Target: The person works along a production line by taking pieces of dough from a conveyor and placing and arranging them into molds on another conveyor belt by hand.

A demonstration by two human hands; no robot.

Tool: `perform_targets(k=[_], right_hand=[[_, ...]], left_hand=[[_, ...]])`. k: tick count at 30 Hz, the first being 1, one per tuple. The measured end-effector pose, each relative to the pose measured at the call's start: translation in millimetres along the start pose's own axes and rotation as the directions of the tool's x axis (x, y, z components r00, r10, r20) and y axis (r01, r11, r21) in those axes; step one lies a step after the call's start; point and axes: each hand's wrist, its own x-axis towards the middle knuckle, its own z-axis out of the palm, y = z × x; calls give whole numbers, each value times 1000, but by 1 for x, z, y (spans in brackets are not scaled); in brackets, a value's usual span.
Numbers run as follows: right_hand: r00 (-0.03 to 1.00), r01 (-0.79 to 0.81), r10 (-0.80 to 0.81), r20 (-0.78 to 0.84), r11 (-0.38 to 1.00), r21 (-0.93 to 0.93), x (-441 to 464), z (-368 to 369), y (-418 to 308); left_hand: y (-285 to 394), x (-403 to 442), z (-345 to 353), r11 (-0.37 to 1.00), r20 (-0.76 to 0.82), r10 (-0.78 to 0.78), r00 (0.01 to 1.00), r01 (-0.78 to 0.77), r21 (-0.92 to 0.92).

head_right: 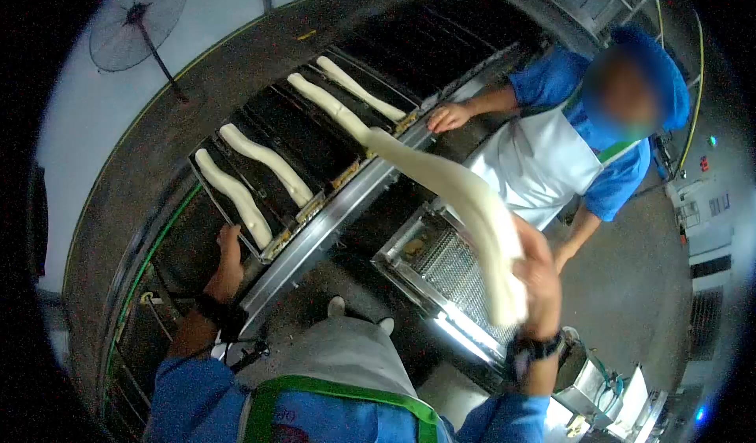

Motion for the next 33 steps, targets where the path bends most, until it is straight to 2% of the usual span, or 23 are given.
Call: perform_targets(k=[2, 5, 6, 7, 8, 9, 12, 15, 17, 18, 19, 21, 22, 23, 24, 25, 26, 27, 28, 29, 30, 32, 33], right_hand=[[868, -62, 78, 491, 997, -50, 58, 49, -4], [738, 64, 139, 661, 960, -274, 125, 125, 31], [801, 163, 147, 581, 880, -447, 137, 148, 60], [776, 404, 70, 627, 709, -578, 148, 172, 99], [674, 661, -155, 722, 562, -497, 170, 183, 161], [738, 572, -168, 653, 669, -475, 172, 195, 191], [805, 329, -32, 592, 855, -401, 143, 177, 162], [757, 171, 221, 615, 841, -513, 120, 119, 165], [794, 8, 253, 552, 904, -427, 96, 77, 168], [819, -59, 297, 490, 895, -443, 83, 54, 170], [838, -127, 340, 427, 882, -454, 70, 30, 168], [893, -204, 360, 271, 859, -469, 41, -7, 163], [909, -207, 364, 202, 816, -539, 28, -32, 166], [927, -325, 370, 52, 868, -376, 11, -30, 158], [924, -369, 376, -65, 834, -410, -6, -54, 170], [915, -403, 385, -120, 886, -229, -28, -80, 194], [905, -419, 389, -174, 885, -202, -54, -101, 197], [891, -434, 393, -226, 885, -171, -73, -113, 199], [875, -476, 440, -203, 859, -190, -80, -119, 188], [858, -501, 455, -238, 843, -195, -85, -126, 165], [852, -512, 470, -233, 841, -177, -79, -136, 146], [852, -523, 498, -163, 831, -192, -67, -144, 112], [899, -438, 417, -136, 843, -311, -52, -139, 93]], left_hand=[[-8, -25, -22, 998, 39, -26, 999, 27, -50], [-19, -42, -51, 999, 79, -5, 997, 9, -53], [-9, -55, -61, 999, 89, 35, 995, -33, -24], [-15, -50, -64, 997, 102, 74, 992, -75, 4], [-49, -12, -57, 930, 133, 352, 927, -362, 66], [-57, 7, -45, 934, 152, 342, 927, -353, 50], [-13, -18, -51, 807, 298, 585, 754, -579, -118], [17, -29, -34, 771, 395, 615, 682, -626, -119], [10, 0, -10, 788, 451, 579, 680, -609, -94], [10, 13, 1, 694, 501, 638, 584, -719, -45], [18, 12, 13, 686, 550, 598, 584, -727, 27], [40, 9, 35, 852, 525, 440, 729, -523, 11], [47, 25, 48, 936, 510, 350, 786, -308, -169], [57, 40, 54, 938, 506, 260, 822, -90, -335], [64, 47, 43, 833, 540, 528, 655, -523, -180], [69, 57, 23, 528, 622, 675, 398, -849, -30], [64, 97, 32, 510, 658, 606, 446, -853, 109], [61, 139, 31, 184, 572, 773, 276, -959, 215], [63, 136, 10, 250, 531, 769, 357, -932, 263], [55, 204, 15, 355, 555, 741, 378, -922, 154], [67, 214, 5, 203, 610, 696, 379, -918, 339], [79, 203, 4, 224, 612, 620, 491, -859, 461], [82, 199, 8, 238, 603, 597, 529, -835, 496]])
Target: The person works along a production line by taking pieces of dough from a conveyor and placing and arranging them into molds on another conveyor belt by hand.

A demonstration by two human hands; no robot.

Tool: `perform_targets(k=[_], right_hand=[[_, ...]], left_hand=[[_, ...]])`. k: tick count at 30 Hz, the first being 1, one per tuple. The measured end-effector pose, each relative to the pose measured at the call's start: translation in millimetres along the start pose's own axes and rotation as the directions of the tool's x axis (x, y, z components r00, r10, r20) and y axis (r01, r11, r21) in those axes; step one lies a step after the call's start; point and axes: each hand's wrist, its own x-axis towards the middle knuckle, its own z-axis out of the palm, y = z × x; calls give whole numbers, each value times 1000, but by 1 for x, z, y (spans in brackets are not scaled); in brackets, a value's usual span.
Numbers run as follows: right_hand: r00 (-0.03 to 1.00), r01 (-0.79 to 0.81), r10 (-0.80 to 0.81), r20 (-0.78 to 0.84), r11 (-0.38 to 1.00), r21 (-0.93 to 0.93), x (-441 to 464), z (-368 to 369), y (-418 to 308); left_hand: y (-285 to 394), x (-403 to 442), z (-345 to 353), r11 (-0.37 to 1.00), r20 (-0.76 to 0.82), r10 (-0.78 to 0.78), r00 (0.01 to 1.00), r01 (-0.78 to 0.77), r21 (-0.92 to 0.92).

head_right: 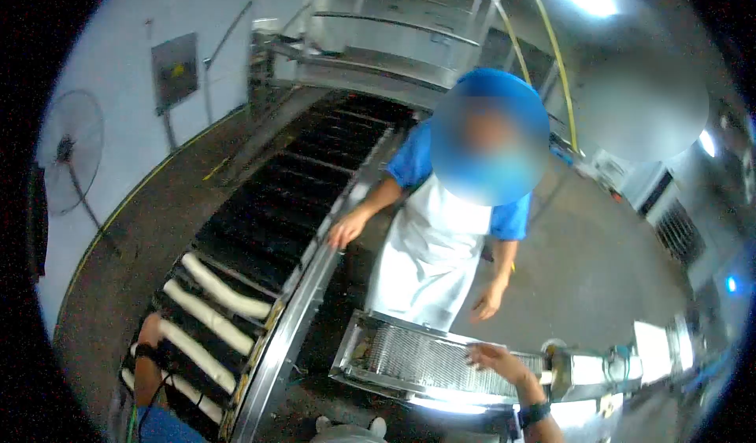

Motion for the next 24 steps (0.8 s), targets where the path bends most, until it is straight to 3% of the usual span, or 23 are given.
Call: perform_targets(k=[1, 2, 3, 4, 5, 6, 7, 8, 10, 14, 16, 19, 20, 22, 24], right_hand=[[998, 56, -52, 39, 992, -111, 4, 2, -32], [958, 286, -273, 85, 908, -307, 8, 13, -70], [973, 225, -200, 117, 937, -268, 17, 22, -107], [958, 271, -202, 201, 868, -417, 26, 33, -152], [869, 495, -445, 218, 765, -413, 32, 39, -177], [632, 765, -732, 253, 538, -354, 42, 49, -206], [542, 835, -788, 292, 468, -288, 40, 51, -232], [523, 849, -784, 335, 447, -281, 33, 57, -242], [642, 762, -704, 304, 545, -350, 20, 56, -234], [805, 592, -554, 213, 724, -354, 51, 20, -146], [916, 399, -355, 186, 849, -345, 41, 7, -114], [924, 376, -348, 157, 898, -229, 31, 0, -68], [964, 250, -222, 144, 941, -226, 18, -1, -68], [966, 241, -234, 112, 969, -53, 10, 0, -47], [966, 239, -226, 127, 966, -95, 2, -4, -39]], left_hand=[[5, 0, -1, 1000, 10, -26, 1000, 26, 10], [16, 5, -6, 999, 9, -31, 999, 31, 22], [24, 8, -8, 999, 4, -41, 999, 41, 27], [29, 11, -11, 998, -1, -46, 999, 46, 39], [41, 27, -6, 999, -5, -35, 999, 35, 37], [55, 41, -5, 999, -15, -29, 999, 30, 38], [71, 51, -5, 998, -32, -32, 999, 33, 44], [79, 44, -4, 997, -43, -49, 998, 51, 51], [95, 55, -4, 997, -62, -45, 997, 49, 63], [86, 49, -4, 993, -82, -105, 991, 108, 41], [80, 47, -2, 993, -80, -112, 991, 114, 25], [64, 36, -11, 993, -106, -113, 988, 114, 10], [57, 30, -15, 994, -112, -109, 988, 110, 3], [48, 20, -22, 994, -117, -109, 987, 108, -9], [44, 11, -26, 994, -124, -108, 986, 105, -31]])
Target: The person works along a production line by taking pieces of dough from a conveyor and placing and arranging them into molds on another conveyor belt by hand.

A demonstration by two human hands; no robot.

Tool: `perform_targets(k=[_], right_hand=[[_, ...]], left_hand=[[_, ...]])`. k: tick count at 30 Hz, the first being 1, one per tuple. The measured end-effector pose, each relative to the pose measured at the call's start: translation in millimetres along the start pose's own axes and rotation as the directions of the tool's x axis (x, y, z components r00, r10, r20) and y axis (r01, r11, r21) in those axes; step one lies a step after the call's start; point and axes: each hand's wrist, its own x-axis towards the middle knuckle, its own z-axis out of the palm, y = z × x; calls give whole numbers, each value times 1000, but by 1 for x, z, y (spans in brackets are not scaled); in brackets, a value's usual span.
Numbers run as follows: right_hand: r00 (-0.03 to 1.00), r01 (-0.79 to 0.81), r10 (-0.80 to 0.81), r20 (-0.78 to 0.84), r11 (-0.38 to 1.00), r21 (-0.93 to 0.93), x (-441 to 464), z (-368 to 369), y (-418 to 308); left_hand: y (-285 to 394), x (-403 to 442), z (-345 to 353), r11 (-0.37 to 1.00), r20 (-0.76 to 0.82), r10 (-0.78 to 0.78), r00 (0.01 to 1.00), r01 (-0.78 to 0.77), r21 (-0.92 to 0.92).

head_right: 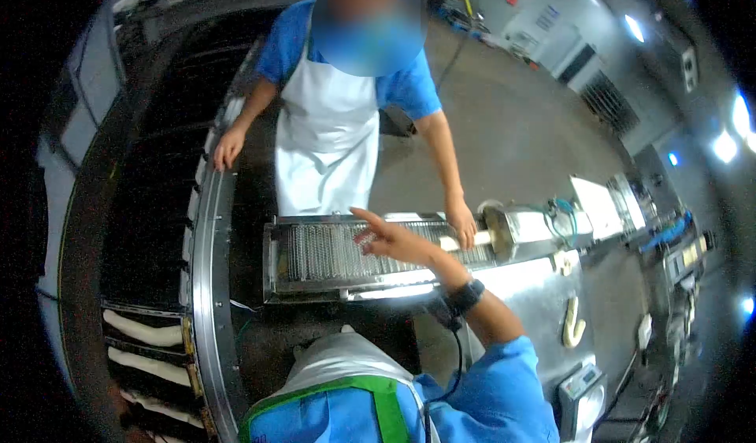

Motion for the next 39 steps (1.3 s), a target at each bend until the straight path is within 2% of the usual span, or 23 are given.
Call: perform_targets(k=[2, 4, 7, 8, 9, 10, 12, 13, 14, 15, 18, 19, 20, 21, 24, 25, 29, 30, 32, 33, 36, 38, 39], right_hand=[[996, -25, 26, -83, 1000, 15, -9, -1, 31], [985, -116, 98, -139, 986, -122, -19, -4, 49], [962, -227, 210, -175, 971, -80, -33, -4, 69], [973, -166, 122, -197, 960, -227, -37, -3, 60], [956, -255, 235, -174, 962, -103, -57, -1, 42], [985, -14, 11, -172, 1000, -18, -78, -1, 76], [979, -165, 168, -114, 986, 34, -87, -4, 102], [931, -341, 327, -164, 938, -65, -86, 1, 80], [963, -240, 233, -136, 970, -39, -84, -9, 96], [946, -303, 294, -136, 952, -51, -77, -24, 115], [920, -391, 384, -75, 900, -191, -40, -29, 126], [918, -396, 388, -82, 891, -221, -41, -20, 135], [919, -390, 391, -47, 887, -248, -39, -10, 146], [901, -433, 432, -35, 897, -87, -36, -8, 154], [894, -447, 447, -40, 895, 6, -32, -11, 167], [909, -417, 417, -12, 908, -53, -27, -9, 160], [884, -466, 467, 17, 884, -33, -28, -2, 152], [884, -468, 468, 13, 884, -20, -31, 3, 150], [905, -425, 425, -1, 905, 32, -36, 3, 148], [931, -365, 365, -8, 930, -42, -37, -3, 159], [911, -404, 406, -73, 914, 44, -45, -12, 151], [899, -428, 403, -170, 891, -152, -53, -20, 154], [911, -390, 365, -192, 913, -114, -60, -23, 155]], left_hand=[[-5, -1, -2, 999, -7, 11, 1000, -11, -41], [-12, -4, -5, 994, -15, 25, 1000, -27, -106], [-1, 10, -5, 927, 40, 151, 988, -127, -353], [-3, -6, -12, 890, 35, 178, 983, -146, -431], [90, -47, -41, 988, 109, 79, 991, -63, -142], [90, -65, -41, 974, 37, 201, 979, -196, -114], [141, -79, -47, 998, 78, 68, 995, -66, -25], [156, -82, -42, 991, 96, 118, 988, -111, -74], [176, -80, -29, 977, 129, 189, 974, -173, -122], [192, -83, -8, 974, 135, 202, 970, -185, -128], [171, -84, 40, 988, 194, 69, 979, -40, -149], [135, -82, 65, 994, 179, 107, 978, -102, -38], [118, -86, 69, 991, 191, 70, 979, -46, -127], [109, -89, 78, 989, 189, 71, 979, -44, -144], [105, -99, 82, 987, 167, 108, 980, -85, -138], [102, -103, 80, 983, 129, 146, 981, -129, -130], [125, -107, 52, 948, 130, 83, 988, -38, -315], [122, -107, 52, 950, 135, 93, 986, -48, -309], [124, -110, 55, 994, 124, 66, 990, -55, -90], [132, -113, 56, 995, 135, 39, 990, -25, -101], [148, -115, 54, 984, 133, 76, 988, -53, -172], [161, -116, 45, 973, 132, 127, 983, -98, -207], [173, -116, 35, 978, 150, 146, 978, -120, -172]])
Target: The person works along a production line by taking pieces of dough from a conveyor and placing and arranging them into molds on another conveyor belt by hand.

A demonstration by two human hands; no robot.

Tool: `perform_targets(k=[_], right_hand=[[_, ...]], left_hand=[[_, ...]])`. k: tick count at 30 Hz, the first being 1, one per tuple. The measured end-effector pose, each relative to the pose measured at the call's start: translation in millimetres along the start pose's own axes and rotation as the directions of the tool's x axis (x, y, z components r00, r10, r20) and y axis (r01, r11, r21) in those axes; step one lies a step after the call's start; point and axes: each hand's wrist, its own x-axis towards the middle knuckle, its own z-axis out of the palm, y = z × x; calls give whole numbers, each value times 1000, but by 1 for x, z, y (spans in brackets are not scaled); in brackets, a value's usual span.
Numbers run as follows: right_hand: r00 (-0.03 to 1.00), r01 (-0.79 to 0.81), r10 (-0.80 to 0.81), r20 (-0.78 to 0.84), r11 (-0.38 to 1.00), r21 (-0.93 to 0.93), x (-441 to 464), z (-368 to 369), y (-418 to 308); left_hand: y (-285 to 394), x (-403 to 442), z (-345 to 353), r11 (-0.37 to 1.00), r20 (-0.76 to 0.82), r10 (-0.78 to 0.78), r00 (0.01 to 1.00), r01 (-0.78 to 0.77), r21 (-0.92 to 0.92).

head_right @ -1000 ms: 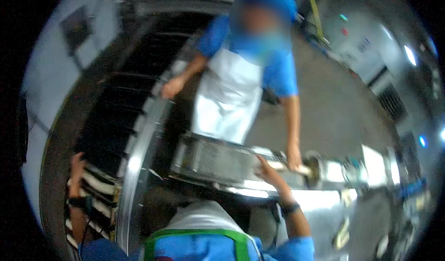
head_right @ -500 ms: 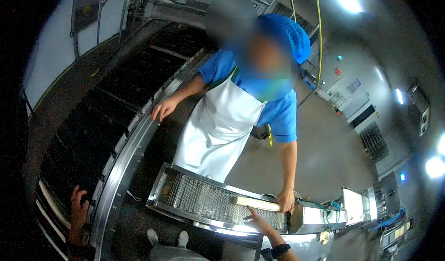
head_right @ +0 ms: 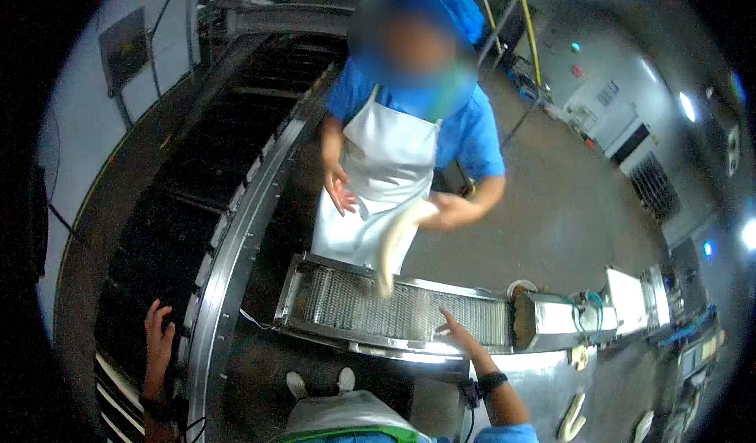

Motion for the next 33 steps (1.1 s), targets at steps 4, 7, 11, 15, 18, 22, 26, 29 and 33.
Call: perform_targets(k=[4, 7, 11, 15, 18, 22, 26, 29, 33], right_hand=[[996, -89, 90, -10, 993, 81, -14, -9, 31], [993, -116, 120, -15, 979, 166, -18, -15, 41], [997, -69, 74, -21, 985, 160, -33, -18, 42], [995, -38, 58, -76, 970, 239, -25, -20, 70], [980, -122, 160, -121, 954, 273, -69, -3, 67], [981, -55, 114, -154, 936, 347, -79, 16, 79], [982, -108, 150, -114, 945, 307, -72, 22, 108], [977, -119, 187, -102, 878, 464, -72, 20, 152], [947, 125, -150, -283, 987, -105, -40, -19, 184]], left_hand=[[21, -4, -2, 996, -50, 23, 998, -19, 91], [35, -9, -2, 995, -67, 63, 996, -57, 82], [57, -25, 0, 997, -26, 79, 997, -79, 26], [61, -22, -4, 987, -3, 96, 995, -95, 131], [29, -29, 7, 981, 21, 102, 995, -104, 164], [-41, -10, 30, 962, 18, 52, 998, -55, 268], [-52, -22, 35, 953, 58, -144, 988, 122, 277], [-52, -10, 40, 949, 66, -87, 994, 62, 310], [0, 10, 80, 915, 14, -51, 999, 41, 402]])
